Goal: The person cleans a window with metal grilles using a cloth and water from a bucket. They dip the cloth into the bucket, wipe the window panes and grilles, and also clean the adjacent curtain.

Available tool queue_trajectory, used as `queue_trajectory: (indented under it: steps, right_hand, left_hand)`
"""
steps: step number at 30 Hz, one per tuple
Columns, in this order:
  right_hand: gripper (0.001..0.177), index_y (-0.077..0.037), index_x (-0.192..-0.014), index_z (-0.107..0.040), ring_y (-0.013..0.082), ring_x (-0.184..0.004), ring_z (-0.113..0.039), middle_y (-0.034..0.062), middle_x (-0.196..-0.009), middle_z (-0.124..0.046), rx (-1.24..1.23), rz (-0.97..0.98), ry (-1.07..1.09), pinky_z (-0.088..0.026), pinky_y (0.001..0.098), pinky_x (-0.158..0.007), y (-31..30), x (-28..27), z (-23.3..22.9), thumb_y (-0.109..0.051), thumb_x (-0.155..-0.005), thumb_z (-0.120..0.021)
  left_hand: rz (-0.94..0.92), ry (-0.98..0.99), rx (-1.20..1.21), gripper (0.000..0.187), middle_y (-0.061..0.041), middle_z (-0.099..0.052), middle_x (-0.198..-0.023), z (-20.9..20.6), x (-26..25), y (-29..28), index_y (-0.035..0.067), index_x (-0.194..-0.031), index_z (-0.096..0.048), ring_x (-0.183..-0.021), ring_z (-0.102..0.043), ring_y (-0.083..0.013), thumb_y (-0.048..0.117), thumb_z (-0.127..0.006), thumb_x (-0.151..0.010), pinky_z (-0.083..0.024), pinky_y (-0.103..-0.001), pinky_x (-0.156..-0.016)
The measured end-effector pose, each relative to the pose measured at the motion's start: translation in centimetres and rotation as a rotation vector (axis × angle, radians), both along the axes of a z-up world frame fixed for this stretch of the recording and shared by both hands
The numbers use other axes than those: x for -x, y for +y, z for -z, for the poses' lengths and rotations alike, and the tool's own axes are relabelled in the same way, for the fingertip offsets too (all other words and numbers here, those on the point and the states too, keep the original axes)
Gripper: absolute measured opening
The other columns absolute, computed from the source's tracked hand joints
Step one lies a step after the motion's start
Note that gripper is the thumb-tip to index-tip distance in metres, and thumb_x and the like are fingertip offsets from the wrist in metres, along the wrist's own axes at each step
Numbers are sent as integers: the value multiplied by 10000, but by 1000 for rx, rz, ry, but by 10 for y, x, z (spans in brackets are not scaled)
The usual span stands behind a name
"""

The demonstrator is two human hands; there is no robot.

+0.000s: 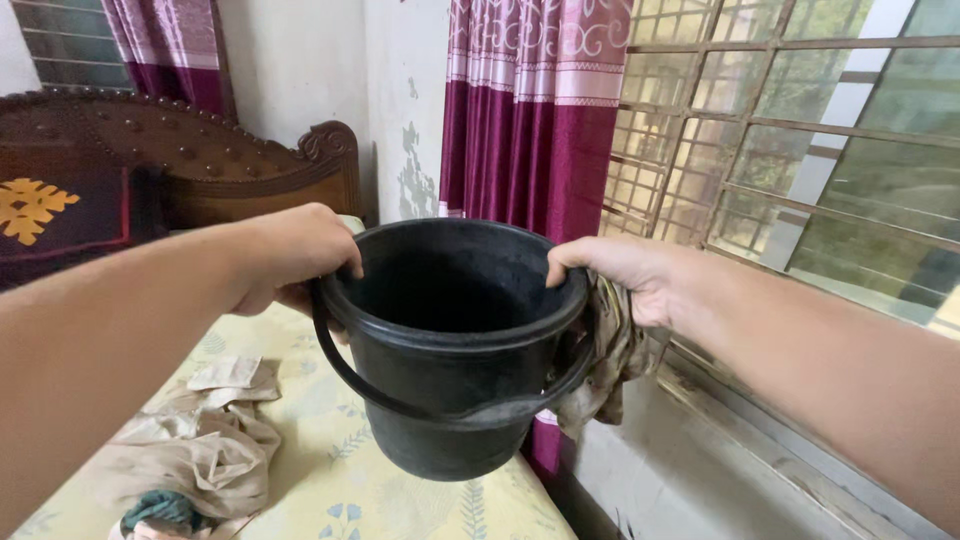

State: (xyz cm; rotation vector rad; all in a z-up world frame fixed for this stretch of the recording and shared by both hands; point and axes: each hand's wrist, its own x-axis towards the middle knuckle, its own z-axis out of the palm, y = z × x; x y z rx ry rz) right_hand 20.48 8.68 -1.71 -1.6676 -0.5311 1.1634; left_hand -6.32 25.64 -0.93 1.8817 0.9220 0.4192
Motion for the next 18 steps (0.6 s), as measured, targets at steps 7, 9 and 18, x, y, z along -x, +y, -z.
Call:
queue_trajectory:
  steps: [7,9,18]
  right_hand:
    - [131,50,-823,-704,236,-582,-725,169,-720,-750,9,-101,-4,-647,378,-589,33,-48,-6,-52,-777,-635]
    - [131,39,-820,-704,233,-571,-724,160,-712,-745,42,-108,-12,-645,383,-580,49,-67,-3,-63,-778,-634]
    - [134,70,-831,-705,243,-539,-713,170,-683,-734,66,-164,-12,-628,369,-531,107,-147,-16,-41,-784,-648]
  left_hand:
    - [-28,34,-9,107,-206,-711,-769,-8,-40,21,-82,-835,-660,-646,-750,-365,-26,-569,-835,-667,-450,-672]
    - [-45,25,-10,104,-187,-712,-780,-6,-55,29,-69,-847,-674,-654,-744,-346,-4,-592,-853,-660,-453,-666]
    - [-97,46,50,161,-146,-722,-823,-14,-124,76,-21,-966,-716,-708,-734,-284,17,-599,-863,-656,-472,-744]
